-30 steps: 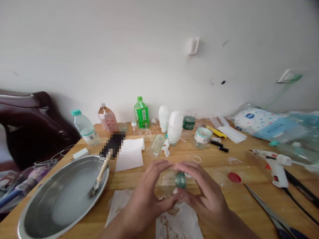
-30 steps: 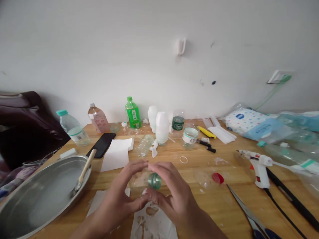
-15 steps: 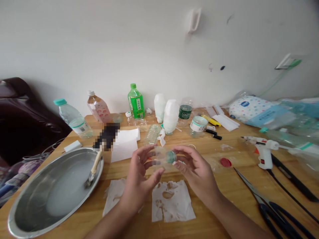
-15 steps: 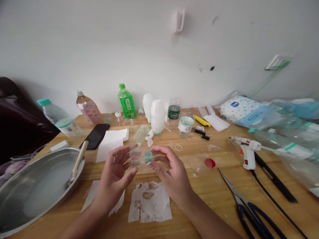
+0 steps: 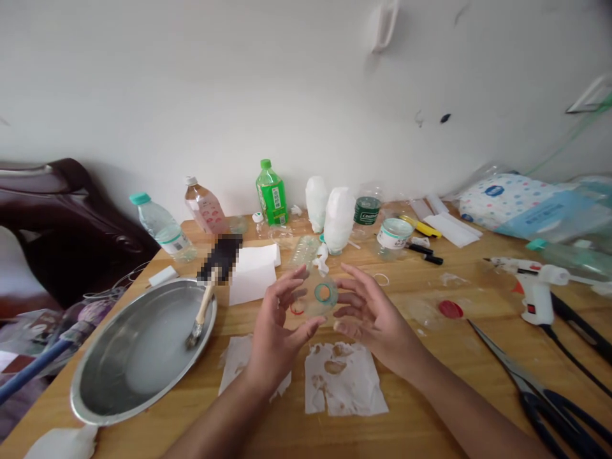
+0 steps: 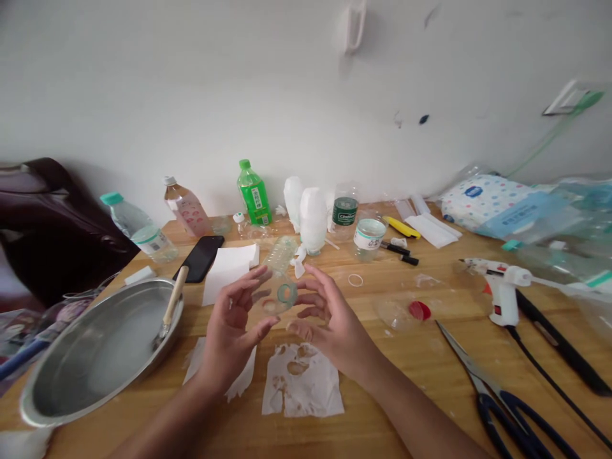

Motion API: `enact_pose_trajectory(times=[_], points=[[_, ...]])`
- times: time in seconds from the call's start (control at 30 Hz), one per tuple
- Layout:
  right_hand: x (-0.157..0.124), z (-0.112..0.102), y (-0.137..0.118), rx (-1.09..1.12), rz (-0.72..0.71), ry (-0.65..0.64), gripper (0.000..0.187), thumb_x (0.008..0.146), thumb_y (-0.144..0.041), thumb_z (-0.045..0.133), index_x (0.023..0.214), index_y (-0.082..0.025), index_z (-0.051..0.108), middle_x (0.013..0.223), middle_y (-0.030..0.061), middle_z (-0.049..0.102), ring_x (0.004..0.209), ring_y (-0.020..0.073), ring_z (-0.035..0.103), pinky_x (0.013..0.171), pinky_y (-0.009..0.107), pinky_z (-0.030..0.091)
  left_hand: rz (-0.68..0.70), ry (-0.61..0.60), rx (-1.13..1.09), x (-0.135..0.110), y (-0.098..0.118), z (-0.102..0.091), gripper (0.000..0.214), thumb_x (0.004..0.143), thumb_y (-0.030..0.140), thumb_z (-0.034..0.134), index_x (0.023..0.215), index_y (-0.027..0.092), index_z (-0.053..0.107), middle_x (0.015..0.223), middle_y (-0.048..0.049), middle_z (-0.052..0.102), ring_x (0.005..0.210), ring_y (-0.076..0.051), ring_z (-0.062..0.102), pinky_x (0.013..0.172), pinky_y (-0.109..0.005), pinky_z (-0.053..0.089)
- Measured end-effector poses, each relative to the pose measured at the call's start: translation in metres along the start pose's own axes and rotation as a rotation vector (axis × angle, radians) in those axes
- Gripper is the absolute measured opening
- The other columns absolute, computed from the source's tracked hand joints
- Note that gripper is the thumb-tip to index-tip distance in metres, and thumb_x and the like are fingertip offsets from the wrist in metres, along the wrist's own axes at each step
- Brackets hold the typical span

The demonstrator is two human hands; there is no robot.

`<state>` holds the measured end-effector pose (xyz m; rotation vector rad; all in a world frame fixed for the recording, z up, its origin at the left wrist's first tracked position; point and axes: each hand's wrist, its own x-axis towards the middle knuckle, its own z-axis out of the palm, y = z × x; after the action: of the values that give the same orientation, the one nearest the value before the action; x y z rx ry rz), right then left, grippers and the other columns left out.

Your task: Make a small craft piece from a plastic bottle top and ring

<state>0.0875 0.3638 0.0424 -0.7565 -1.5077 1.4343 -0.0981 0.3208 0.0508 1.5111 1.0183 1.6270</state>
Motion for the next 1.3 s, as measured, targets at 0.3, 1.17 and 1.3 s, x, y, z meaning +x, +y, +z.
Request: enact_pose_trajectory(times=[0.3,1.17,1.3], points=[[-0.006,-0.005,-0.008,0.015,0.091,-0.068,0.064,0.092,-0.053,0.062,0.147,-0.034,0.035,0.119,0.0067,0.056,0.108,0.0206,0.058,0.090,0.036,0.048,-0.043,-0.088,-0.223,0.001,-0.001,-0.002,0.048,0.082,0.017,0.077,0.122,0.031,0.054,0.154,-0.0092,0.045,0.141,-0.027,0.047,0.114,-0.043,0.040],[-0.130,-0.009,-0.038,-0.849,-0.195,0.206,0.040,0.099,-0.022,0.047,0.138,-0.031,0.048,0.104,0.0046,0.070,0.093,0.0207,0.068,0.081,0.033,0.056,-0.194,-0.050,0.222,-0.008,0.035,-0.005,0.063,0.072,0.034,0.085,0.128,0.028,0.057,0.100,-0.0028,0.063,0.095,-0.021,0.062,0.088,-0.034,0.047],[-0.213,-0.057,-0.033,-1.260,-0.088,0.607,0.032,0.097,-0.041,0.048,0.123,-0.026,0.058,0.111,0.0126,0.069,0.101,0.0332,0.066,0.089,0.050,0.053,-0.220,-0.092,0.234,-0.070,0.065,-0.003,0.065,0.067,0.034,0.088,0.125,0.033,0.060,0.102,-0.0033,0.067,0.092,-0.021,0.065,0.082,-0.031,0.050]])
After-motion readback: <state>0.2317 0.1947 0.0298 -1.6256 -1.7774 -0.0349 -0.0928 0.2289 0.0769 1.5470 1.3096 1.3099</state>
